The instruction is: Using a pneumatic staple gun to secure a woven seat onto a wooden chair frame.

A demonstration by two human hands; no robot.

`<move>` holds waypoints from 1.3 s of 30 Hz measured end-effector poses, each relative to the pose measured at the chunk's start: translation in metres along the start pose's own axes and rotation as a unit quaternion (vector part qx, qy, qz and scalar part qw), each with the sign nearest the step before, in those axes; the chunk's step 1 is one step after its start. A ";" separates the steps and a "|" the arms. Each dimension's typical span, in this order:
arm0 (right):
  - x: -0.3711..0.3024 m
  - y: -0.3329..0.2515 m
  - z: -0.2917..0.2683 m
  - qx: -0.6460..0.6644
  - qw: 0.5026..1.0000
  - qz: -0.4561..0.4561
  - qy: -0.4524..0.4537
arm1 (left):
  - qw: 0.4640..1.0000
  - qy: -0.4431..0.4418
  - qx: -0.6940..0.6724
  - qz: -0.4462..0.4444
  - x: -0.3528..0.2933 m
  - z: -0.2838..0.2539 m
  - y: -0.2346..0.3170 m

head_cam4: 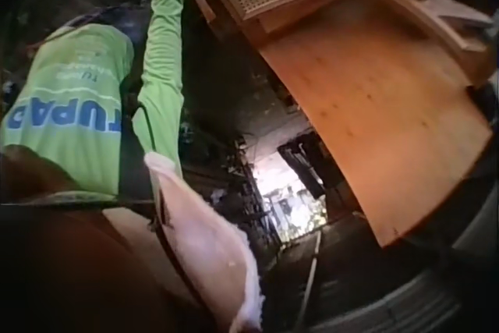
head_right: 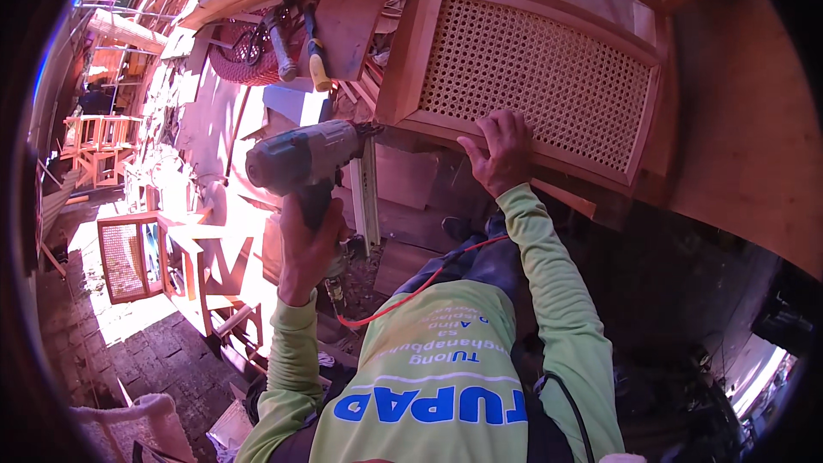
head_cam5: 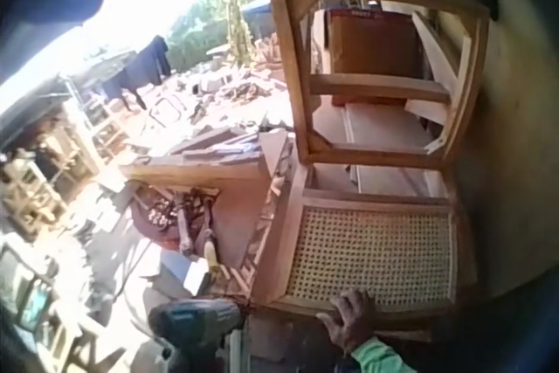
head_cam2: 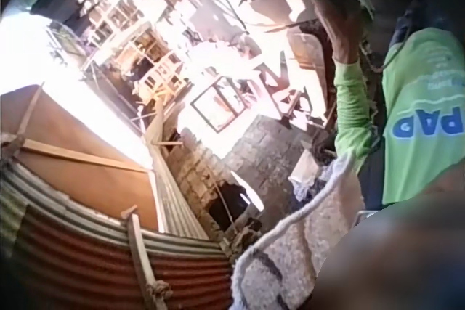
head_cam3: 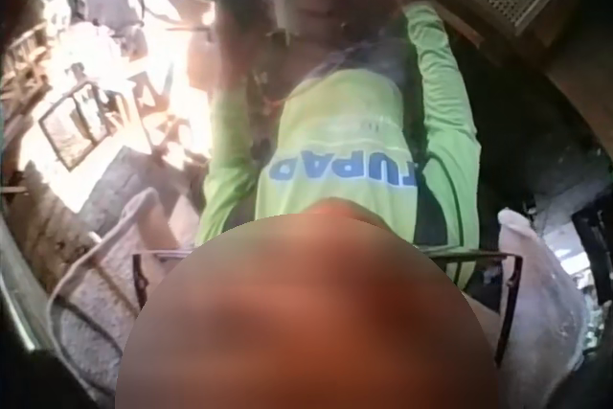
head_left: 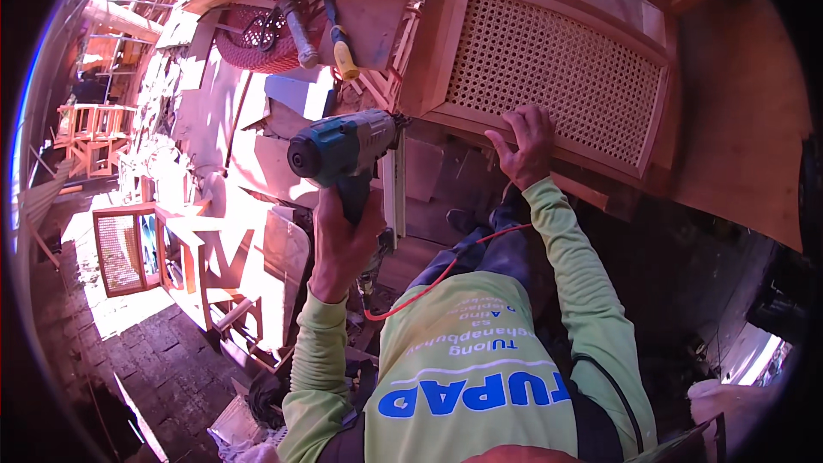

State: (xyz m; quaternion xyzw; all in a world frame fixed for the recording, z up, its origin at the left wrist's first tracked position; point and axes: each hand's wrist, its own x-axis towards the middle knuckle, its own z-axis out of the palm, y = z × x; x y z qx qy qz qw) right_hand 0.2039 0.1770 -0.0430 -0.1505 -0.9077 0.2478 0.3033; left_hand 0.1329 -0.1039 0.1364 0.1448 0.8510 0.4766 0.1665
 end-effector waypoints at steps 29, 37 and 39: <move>0.036 -0.004 0.007 0.007 0.990 0.064 -0.125 | 0.997 -0.080 0.019 0.002 0.037 0.021 0.017; 0.035 -0.003 0.010 0.012 0.988 0.079 -0.131 | 0.994 -0.111 0.017 0.000 0.046 0.028 0.027; 0.034 -0.002 0.012 0.023 0.991 0.066 -0.113 | 0.991 -0.126 0.020 -0.034 0.049 0.029 0.033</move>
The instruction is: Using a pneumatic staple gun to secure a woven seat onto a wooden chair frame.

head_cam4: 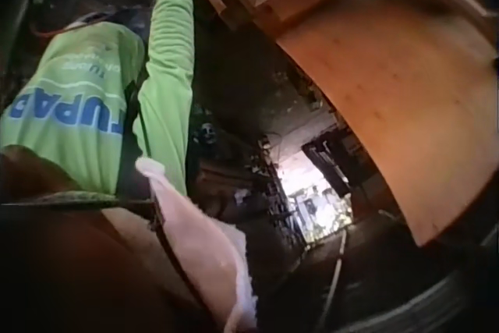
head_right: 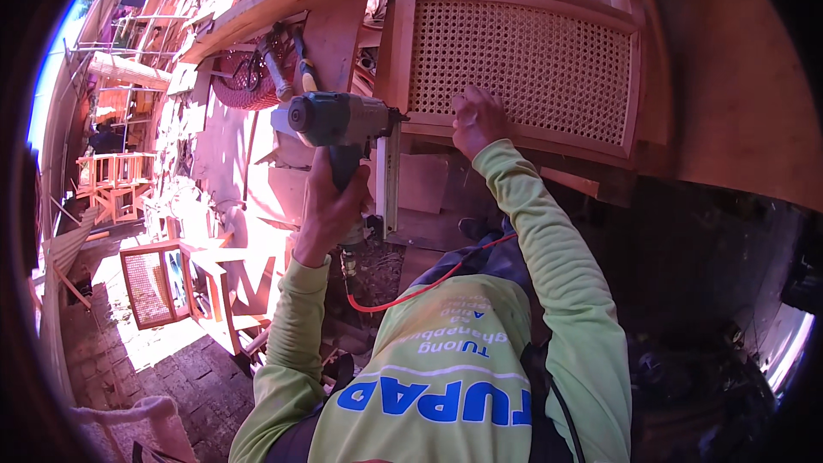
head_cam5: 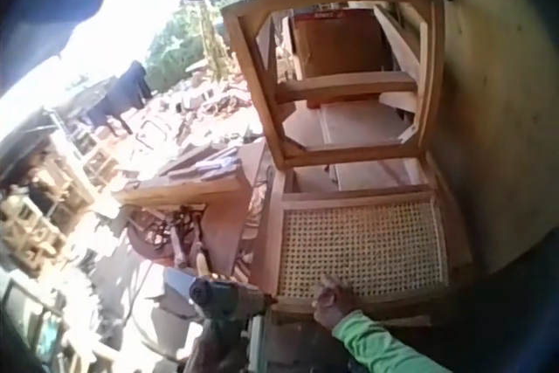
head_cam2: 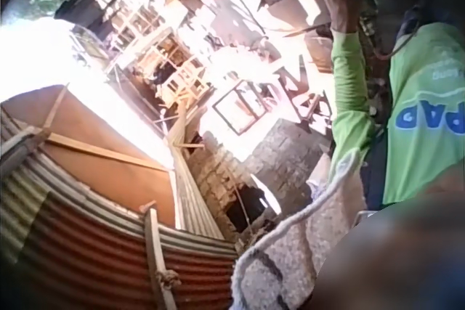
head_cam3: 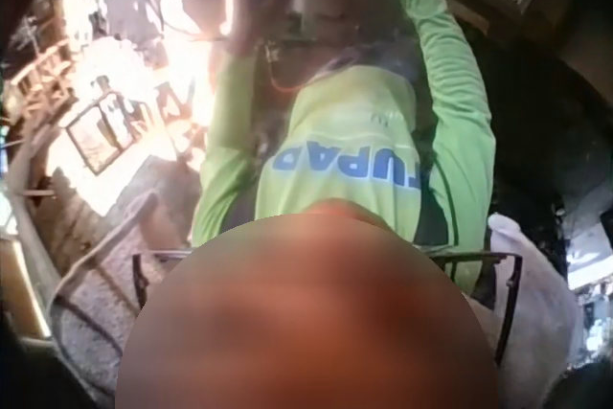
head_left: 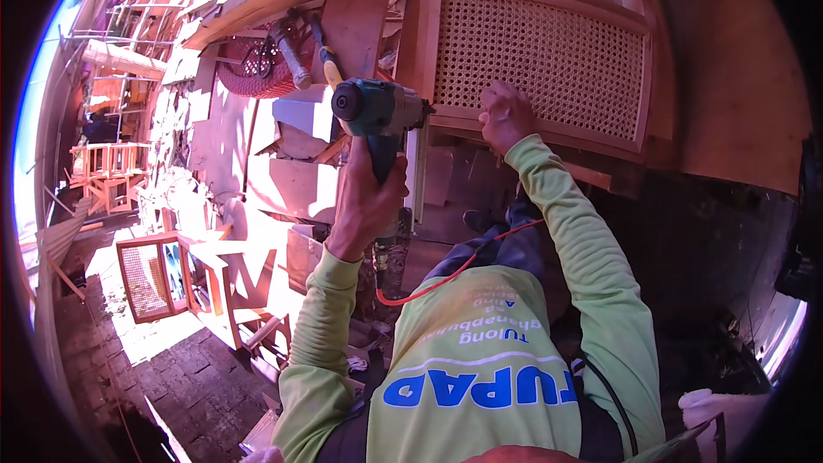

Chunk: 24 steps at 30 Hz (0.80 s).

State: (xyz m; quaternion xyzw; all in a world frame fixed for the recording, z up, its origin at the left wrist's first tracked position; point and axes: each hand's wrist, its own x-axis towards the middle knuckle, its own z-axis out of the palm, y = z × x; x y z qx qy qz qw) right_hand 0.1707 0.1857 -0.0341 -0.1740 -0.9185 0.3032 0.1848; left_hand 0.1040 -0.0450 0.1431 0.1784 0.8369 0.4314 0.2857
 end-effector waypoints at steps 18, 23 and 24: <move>0.000 -0.002 0.001 0.011 1.000 0.011 0.000 | 0.999 -0.015 0.022 0.023 0.005 0.009 0.003; 0.001 -0.001 0.001 0.014 1.000 0.014 -0.004 | 0.998 -0.026 0.049 0.005 0.010 0.009 0.011; 0.001 -0.003 -0.001 0.009 1.000 0.015 -0.008 | 0.998 -0.026 0.059 0.004 0.011 0.009 0.011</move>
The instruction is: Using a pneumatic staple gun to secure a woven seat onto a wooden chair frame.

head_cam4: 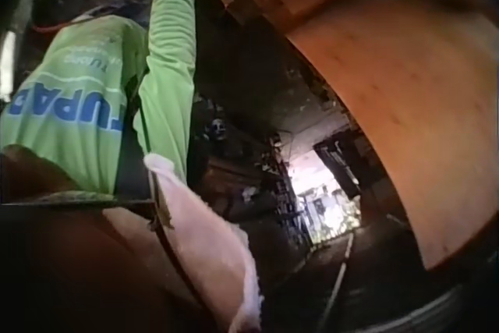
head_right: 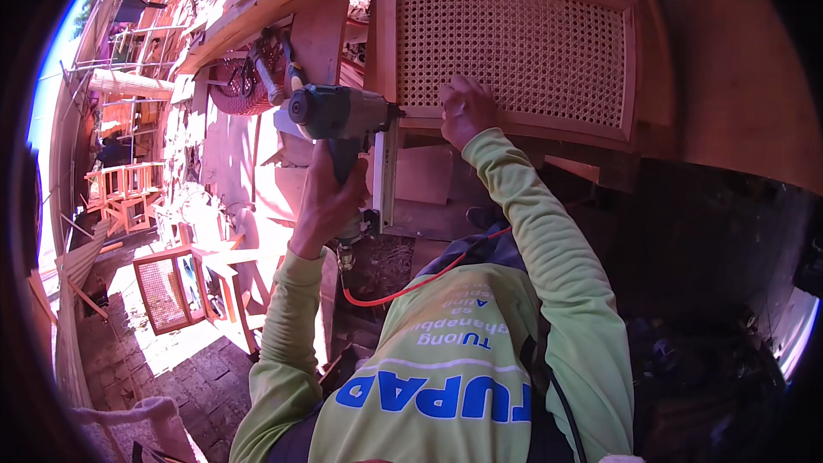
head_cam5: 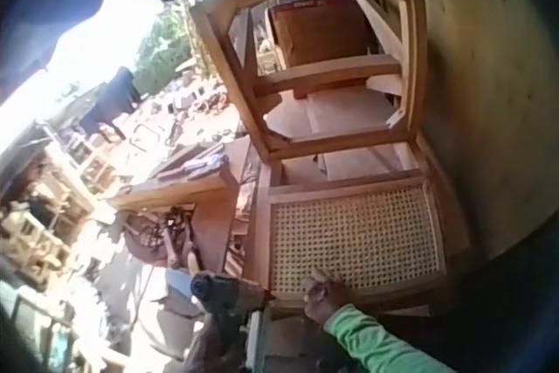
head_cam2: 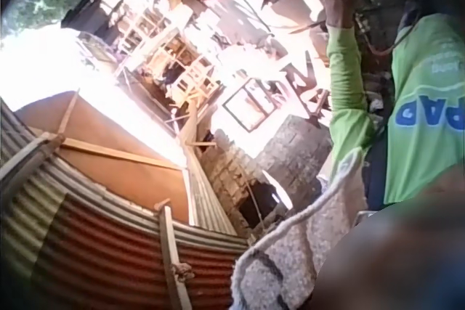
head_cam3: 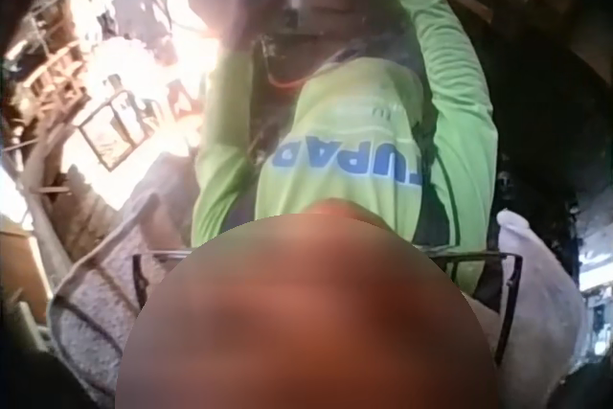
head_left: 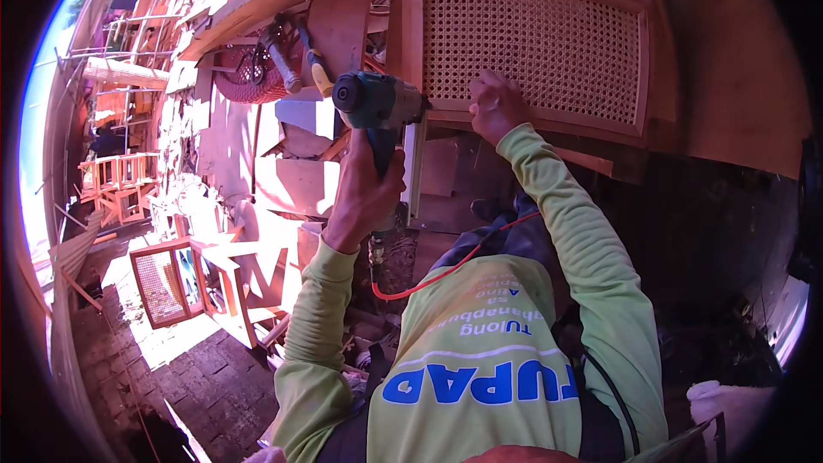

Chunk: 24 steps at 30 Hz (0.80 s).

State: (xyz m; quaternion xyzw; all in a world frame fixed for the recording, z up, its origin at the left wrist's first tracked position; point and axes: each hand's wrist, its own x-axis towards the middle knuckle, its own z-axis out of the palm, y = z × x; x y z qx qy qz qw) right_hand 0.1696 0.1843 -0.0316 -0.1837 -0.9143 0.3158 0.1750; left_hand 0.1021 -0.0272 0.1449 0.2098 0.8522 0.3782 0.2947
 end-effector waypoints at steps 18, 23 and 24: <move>-0.002 0.007 0.010 0.018 0.999 -0.006 0.032 | 0.985 -0.069 0.151 0.045 0.031 -0.004 0.028; -0.002 0.008 0.013 0.019 0.999 -0.007 0.033 | 0.985 -0.052 0.136 0.090 0.027 -0.003 0.024; -0.001 0.011 0.014 0.021 0.999 -0.005 0.026 | 0.986 -0.048 0.119 0.104 0.025 -0.004 0.024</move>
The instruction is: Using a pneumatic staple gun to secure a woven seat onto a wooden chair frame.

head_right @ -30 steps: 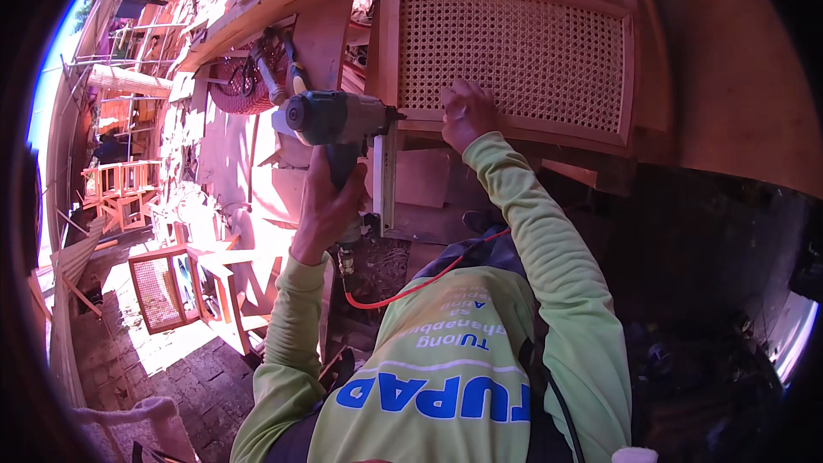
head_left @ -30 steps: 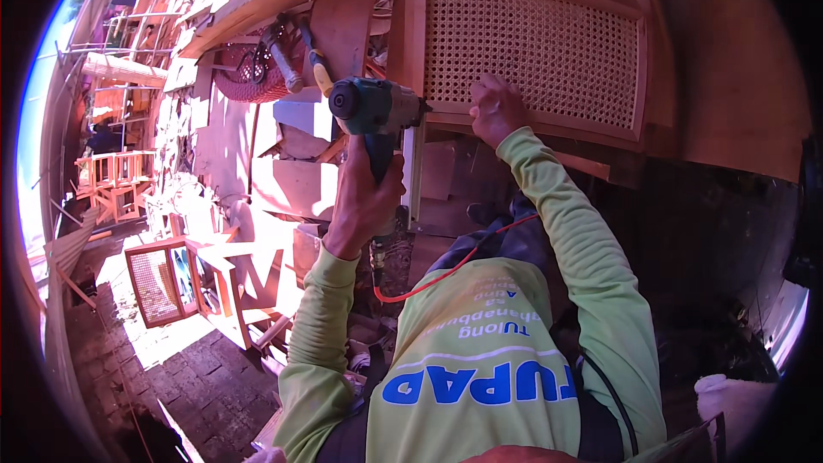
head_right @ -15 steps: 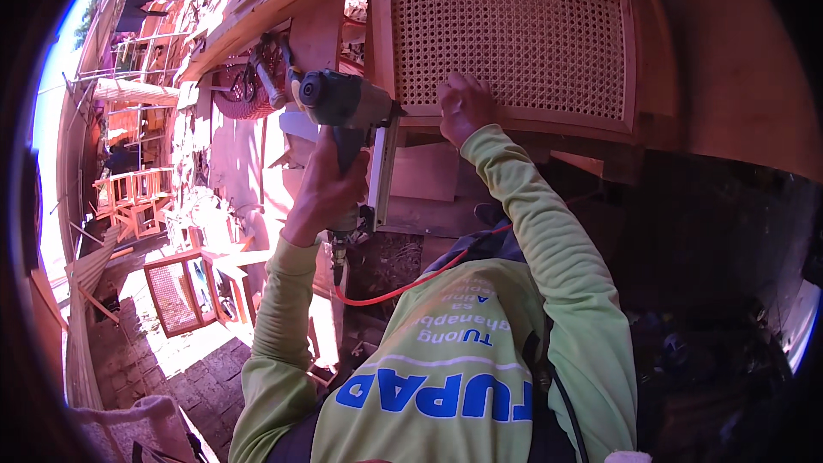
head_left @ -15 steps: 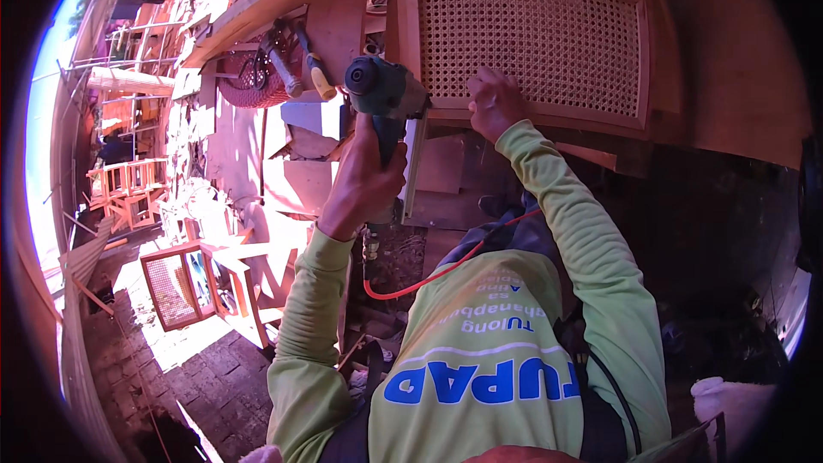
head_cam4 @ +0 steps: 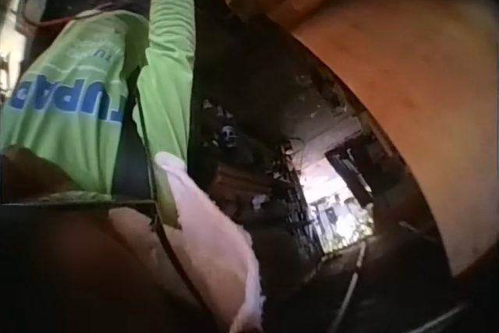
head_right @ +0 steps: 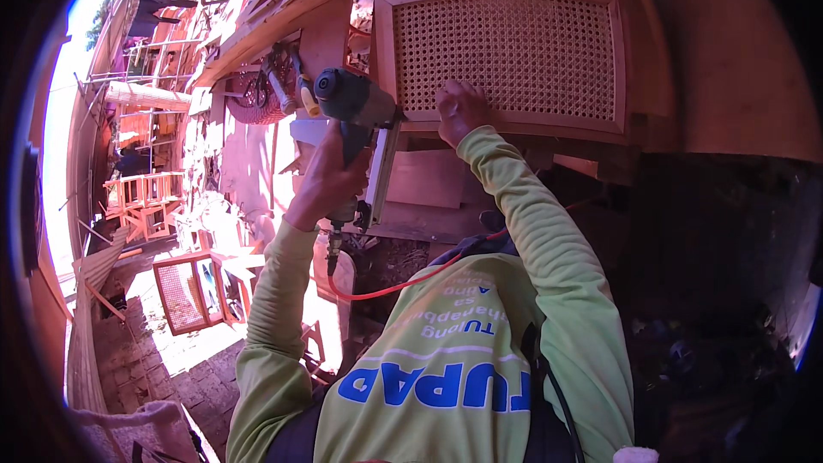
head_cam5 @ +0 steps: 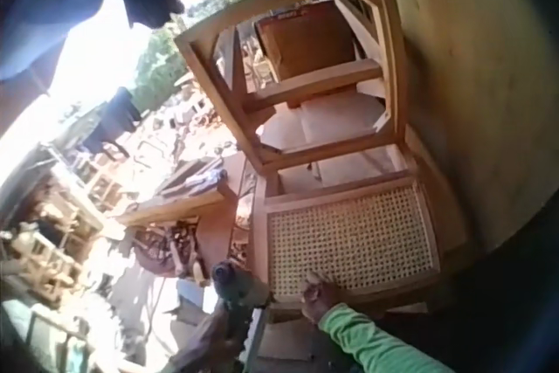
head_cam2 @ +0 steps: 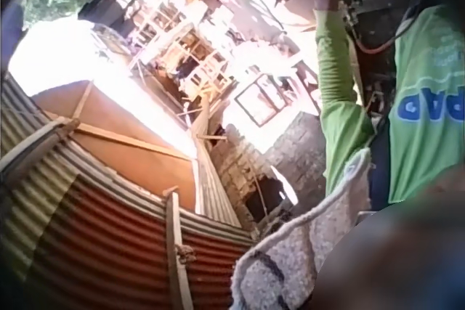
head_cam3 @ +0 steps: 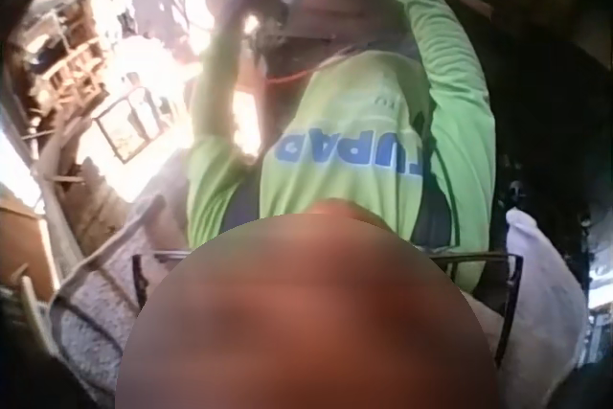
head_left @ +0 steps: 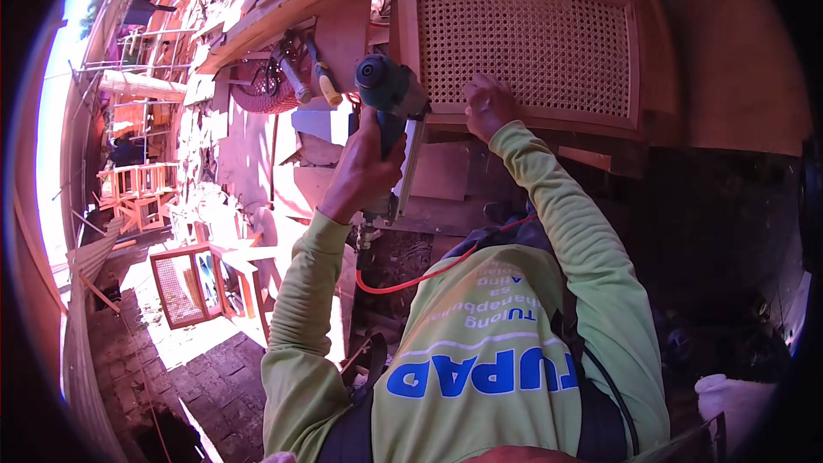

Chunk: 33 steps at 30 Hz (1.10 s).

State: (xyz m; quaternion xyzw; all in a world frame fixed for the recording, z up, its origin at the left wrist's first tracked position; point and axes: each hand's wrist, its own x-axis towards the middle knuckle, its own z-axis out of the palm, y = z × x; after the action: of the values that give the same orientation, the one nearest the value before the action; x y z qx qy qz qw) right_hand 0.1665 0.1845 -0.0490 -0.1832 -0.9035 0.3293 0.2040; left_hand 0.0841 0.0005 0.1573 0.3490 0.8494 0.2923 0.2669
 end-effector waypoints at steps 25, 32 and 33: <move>0.172 -0.047 -0.007 -0.145 0.835 -0.421 -0.325 | 0.911 0.235 -0.239 -0.240 -0.127 0.025 -0.021; 0.189 -0.052 0.011 -0.209 0.768 -0.409 -0.446 | 0.895 0.235 -0.277 -0.260 -0.132 0.026 -0.035; 0.190 -0.051 0.012 -0.213 0.767 -0.412 -0.444 | 0.896 0.235 -0.275 -0.256 -0.131 0.025 -0.038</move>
State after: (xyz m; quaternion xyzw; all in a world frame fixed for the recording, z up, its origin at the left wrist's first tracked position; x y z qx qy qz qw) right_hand -0.0105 0.2298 0.0240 0.3342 -0.9290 0.0573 -0.1486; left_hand 0.1642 -0.1126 0.1470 -0.0467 0.8331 0.5092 0.2109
